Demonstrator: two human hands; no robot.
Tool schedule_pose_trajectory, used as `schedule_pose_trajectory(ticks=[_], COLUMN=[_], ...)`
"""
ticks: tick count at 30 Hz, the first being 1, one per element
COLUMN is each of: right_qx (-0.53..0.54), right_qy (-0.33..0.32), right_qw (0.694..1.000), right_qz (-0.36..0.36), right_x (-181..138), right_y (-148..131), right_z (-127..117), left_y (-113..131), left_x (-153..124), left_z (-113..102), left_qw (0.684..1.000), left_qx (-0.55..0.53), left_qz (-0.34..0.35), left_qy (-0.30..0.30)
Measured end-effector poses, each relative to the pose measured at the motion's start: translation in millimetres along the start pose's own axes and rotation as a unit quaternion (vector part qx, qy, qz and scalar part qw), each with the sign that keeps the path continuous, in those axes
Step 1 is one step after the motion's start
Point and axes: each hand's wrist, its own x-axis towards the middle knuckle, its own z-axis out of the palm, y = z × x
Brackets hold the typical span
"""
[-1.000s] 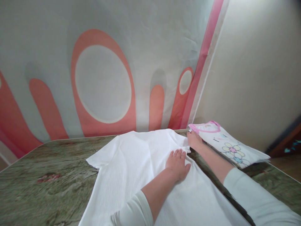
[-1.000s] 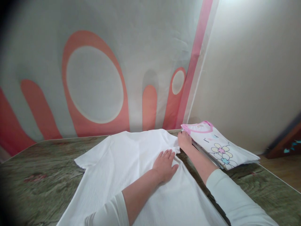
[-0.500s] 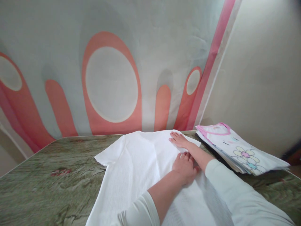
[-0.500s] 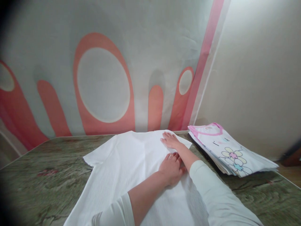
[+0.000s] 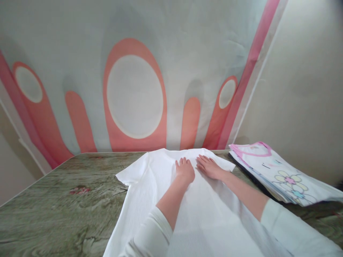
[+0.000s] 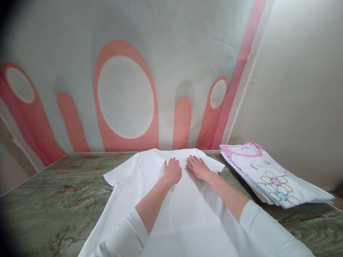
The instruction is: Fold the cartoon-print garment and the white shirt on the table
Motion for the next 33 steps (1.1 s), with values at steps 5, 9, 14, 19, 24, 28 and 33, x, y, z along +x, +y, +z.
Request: schedule_pose_trajectory(ticks=[5,9,14,19,24,28,33], right_qx=[-0.003,-0.028,-0.027,-0.009,-0.040,-0.026,0.015], right_qy=[-0.008,0.000,0.017,-0.013,-0.015,-0.008,-0.001], right_qw=[1.000,0.999,0.998,1.000,0.995,0.997,1.000], right_qz=[-0.001,0.030,-0.048,-0.025,0.094,0.075,-0.028], right_x=[-17,-23,-56,-108,-148,-149,-113], right_y=[4,1,-29,-25,4,-5,-44], right_z=[-1,-9,-11,-10,-19,-29,-30], left_y=[-21,-22,-23,-24,-24,-25,-25], left_x=[3,4,4,6,10,12,12], left_z=[19,23,22,20,20,21,22], left_qw=[0.999,0.999,0.999,0.999,0.999,0.999,0.999], left_qx=[0.010,0.014,0.016,0.017,0.017,0.019,0.024], left_qz=[-0.037,-0.036,-0.039,-0.039,-0.036,-0.034,-0.030], left_qy=[-0.001,-0.002,0.001,0.000,-0.004,-0.005,0.009])
